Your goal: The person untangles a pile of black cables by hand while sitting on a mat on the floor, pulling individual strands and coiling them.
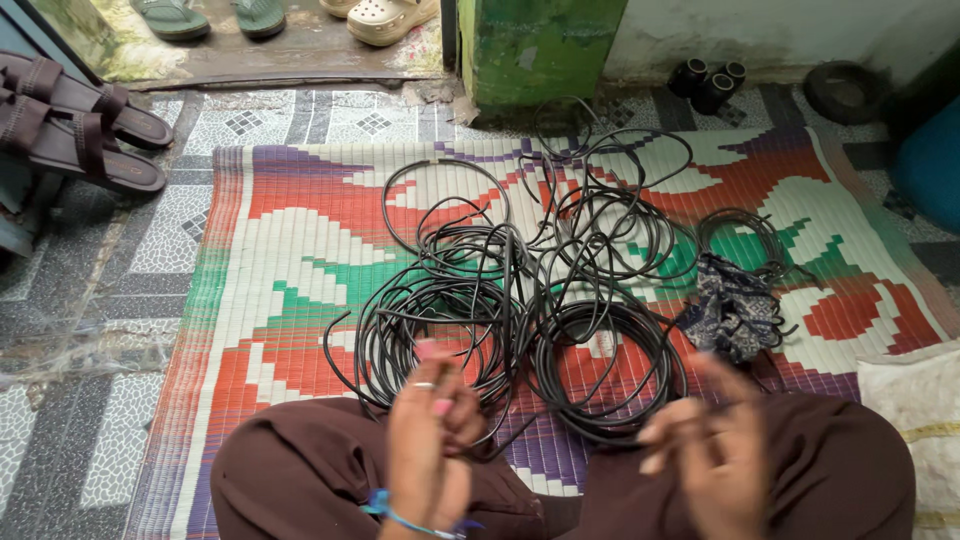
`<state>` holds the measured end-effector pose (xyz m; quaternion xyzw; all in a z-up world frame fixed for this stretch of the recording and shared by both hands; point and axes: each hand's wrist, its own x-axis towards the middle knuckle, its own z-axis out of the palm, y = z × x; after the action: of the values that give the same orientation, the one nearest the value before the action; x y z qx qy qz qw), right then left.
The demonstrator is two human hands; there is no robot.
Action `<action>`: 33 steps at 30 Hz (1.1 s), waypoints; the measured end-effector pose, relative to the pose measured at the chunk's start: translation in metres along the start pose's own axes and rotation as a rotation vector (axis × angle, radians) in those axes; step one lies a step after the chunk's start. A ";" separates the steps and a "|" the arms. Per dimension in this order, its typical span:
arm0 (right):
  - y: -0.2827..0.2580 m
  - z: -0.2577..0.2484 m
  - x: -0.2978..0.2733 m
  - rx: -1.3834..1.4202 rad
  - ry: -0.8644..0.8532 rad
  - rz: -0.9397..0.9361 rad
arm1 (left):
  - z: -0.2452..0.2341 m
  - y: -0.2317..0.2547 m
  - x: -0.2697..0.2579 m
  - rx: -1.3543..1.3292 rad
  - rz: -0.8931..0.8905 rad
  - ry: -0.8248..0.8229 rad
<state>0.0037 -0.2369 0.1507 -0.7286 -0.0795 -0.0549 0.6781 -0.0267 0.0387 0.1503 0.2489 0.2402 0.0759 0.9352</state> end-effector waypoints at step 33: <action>0.046 -0.063 0.012 0.061 -0.038 0.343 | -0.056 -0.058 -0.018 1.561 0.808 -0.193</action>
<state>0.0260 -0.3022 0.1130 -0.7114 0.0314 0.0777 0.6978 -0.0682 0.0081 0.0859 0.8876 0.0372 0.1937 0.4162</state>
